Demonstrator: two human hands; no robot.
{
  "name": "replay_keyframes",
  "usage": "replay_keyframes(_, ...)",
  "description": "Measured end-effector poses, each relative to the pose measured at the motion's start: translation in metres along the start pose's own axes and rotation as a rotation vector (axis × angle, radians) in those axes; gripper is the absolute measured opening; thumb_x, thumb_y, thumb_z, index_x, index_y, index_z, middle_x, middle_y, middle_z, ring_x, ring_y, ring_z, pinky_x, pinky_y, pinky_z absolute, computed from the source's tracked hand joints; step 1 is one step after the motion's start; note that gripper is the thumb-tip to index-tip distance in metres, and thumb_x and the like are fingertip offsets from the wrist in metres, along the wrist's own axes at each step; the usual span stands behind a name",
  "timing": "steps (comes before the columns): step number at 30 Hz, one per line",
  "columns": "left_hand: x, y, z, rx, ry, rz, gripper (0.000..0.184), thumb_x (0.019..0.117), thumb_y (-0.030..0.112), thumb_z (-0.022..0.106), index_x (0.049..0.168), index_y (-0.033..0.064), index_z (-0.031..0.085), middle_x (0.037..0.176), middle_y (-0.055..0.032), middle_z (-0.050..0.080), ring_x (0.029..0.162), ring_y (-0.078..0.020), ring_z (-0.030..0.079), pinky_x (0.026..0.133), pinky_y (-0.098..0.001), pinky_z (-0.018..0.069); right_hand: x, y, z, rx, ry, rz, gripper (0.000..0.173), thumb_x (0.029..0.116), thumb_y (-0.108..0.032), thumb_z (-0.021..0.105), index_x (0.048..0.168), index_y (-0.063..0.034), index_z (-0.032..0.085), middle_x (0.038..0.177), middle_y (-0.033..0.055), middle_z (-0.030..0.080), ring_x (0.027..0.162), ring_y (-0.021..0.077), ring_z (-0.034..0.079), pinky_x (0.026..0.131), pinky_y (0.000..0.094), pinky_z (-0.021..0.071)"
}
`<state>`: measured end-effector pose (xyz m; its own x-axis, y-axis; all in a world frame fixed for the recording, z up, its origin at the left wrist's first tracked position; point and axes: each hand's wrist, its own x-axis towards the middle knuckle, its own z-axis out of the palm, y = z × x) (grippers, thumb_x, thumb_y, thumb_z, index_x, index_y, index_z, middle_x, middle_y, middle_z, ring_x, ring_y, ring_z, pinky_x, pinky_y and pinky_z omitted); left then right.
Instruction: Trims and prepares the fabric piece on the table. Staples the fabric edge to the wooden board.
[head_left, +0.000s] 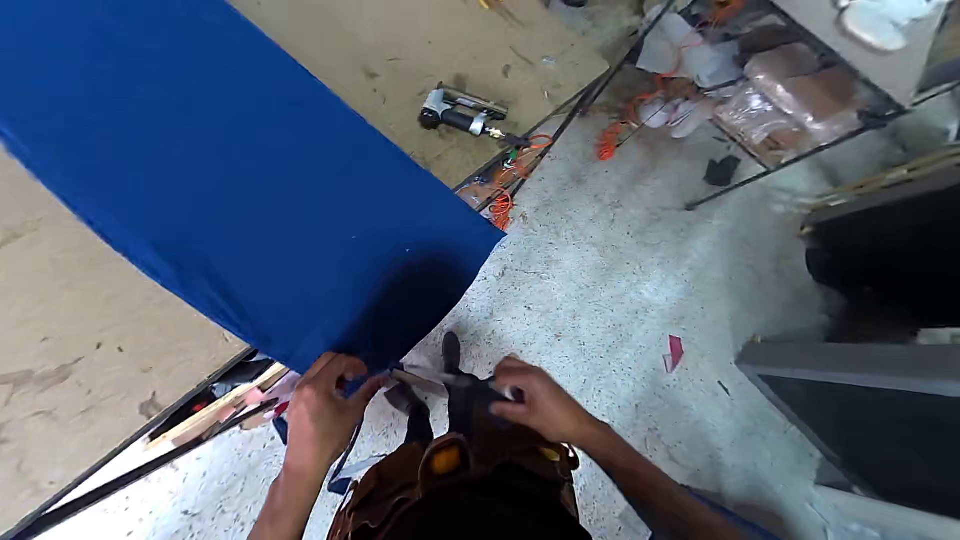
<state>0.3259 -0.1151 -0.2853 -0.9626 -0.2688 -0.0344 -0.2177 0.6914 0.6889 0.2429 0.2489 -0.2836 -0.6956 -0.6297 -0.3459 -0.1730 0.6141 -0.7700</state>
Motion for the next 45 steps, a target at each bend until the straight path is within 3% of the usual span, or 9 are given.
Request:
replay_keyframes(5,0.101,0.087,0.048,-0.011,-0.045,0.025,0.032,0.0940,0.043,0.073,0.108,0.0138,0.075,0.105,-0.0056,0.071,0.093,-0.0226,0.070,0.083,-0.0509,0.0609,-0.036,0.054,-0.091,0.076,0.342,0.038,0.013,0.0919,-0.030,0.076,0.100,-0.0198,0.076,0.107,-0.0026,0.071,0.087,0.0131,0.068,0.072,0.0360,0.0612)
replay_keyframes(11,0.215,0.160,0.160,0.197,-0.043,0.126,0.056,0.0808,0.054,0.082,0.121,0.0172,0.073,0.118,-0.0054,0.068,0.112,-0.0269,0.064,0.094,-0.0517,0.0545,0.022,0.062,-0.173,-0.017,0.427,0.047,0.011,0.0896,-0.035,0.077,0.092,-0.0241,0.075,0.101,-0.0081,0.070,0.072,0.0102,0.062,0.059,0.0325,0.0545)
replay_keyframes(16,0.243,0.178,0.156,0.249,-0.170,-0.046,0.019,0.0916,0.035,0.075,0.099,0.0171,0.075,0.100,-0.0040,0.072,0.094,-0.0271,0.070,0.081,-0.0572,0.0588,0.069,0.090,-0.205,-0.023,0.215,0.072,0.022,0.0874,-0.042,0.078,0.097,-0.0227,0.075,0.098,-0.0072,0.068,0.076,0.0097,0.062,0.065,0.0353,0.0567)
replay_keyframes(25,0.240,0.202,0.173,0.386,-0.066,-0.076,0.011,0.0834,0.013,0.075,0.092,0.0166,0.070,0.090,0.0003,0.068,0.080,-0.0189,0.068,0.068,-0.0466,0.0592,0.126,0.112,-0.221,-0.006,0.046,-0.064,0.022,0.0884,-0.040,0.077,0.093,-0.0191,0.072,0.096,-0.0039,0.064,0.077,0.0092,0.063,0.066,0.0326,0.0582)
replay_keyframes(30,0.208,0.191,0.148,0.097,-0.050,-0.113,0.041,0.0841,0.039,0.085,0.118,0.0198,0.072,0.106,0.0016,0.066,0.092,-0.0117,0.066,0.078,-0.0348,0.0605,0.140,0.111,-0.220,0.029,0.051,-0.078,0.019,0.0877,-0.038,0.078,0.094,-0.0207,0.072,0.099,-0.0054,0.065,0.076,0.0084,0.062,0.064,0.0318,0.0577)
replay_keyframes(32,0.195,0.181,0.150,0.178,0.024,-0.093,0.037,0.0889,0.038,0.081,0.120,0.0194,0.075,0.108,0.0001,0.067,0.099,-0.0136,0.066,0.085,-0.0367,0.0603,0.138,0.123,-0.226,0.039,0.042,-0.104,0.018,0.0872,-0.036,0.078,0.092,-0.0207,0.072,0.097,-0.0057,0.065,0.073,0.0078,0.061,0.062,0.0311,0.0568)
replay_keyframes(35,0.187,0.168,0.166,0.273,0.127,-0.019,0.015,0.0956,0.025,0.072,0.106,0.0183,0.080,0.102,0.0022,0.071,0.095,-0.0111,0.068,0.087,-0.0351,0.0600,0.129,0.139,-0.243,-0.008,0.002,-0.162,0.018,0.0881,-0.038,0.076,0.091,-0.0204,0.072,0.099,-0.0057,0.067,0.074,0.0082,0.061,0.063,0.0320,0.0563)
replay_keyframes(40,0.197,0.171,0.167,0.327,0.214,-0.001,0.008,0.0915,0.023,0.070,0.089,0.0184,0.075,0.093,0.0044,0.069,0.089,-0.0118,0.066,0.079,-0.0369,0.0582,0.113,0.151,-0.258,-0.065,0.050,-0.144,0.020,0.0881,-0.041,0.076,0.095,-0.0222,0.074,0.103,-0.0071,0.067,0.071,0.0055,0.059,0.059,0.0283,0.0546)
replay_keyframes(45,0.191,0.158,0.166,0.354,0.183,0.036,0.013,0.0934,0.027,0.068,0.101,0.0195,0.075,0.103,0.0022,0.070,0.098,-0.0164,0.066,0.083,-0.0407,0.0567,0.120,0.129,-0.232,-0.076,0.011,-0.198,0.021,0.0881,-0.040,0.076,0.093,-0.0194,0.074,0.104,-0.0045,0.067,0.079,0.0075,0.063,0.066,0.0316,0.0583)
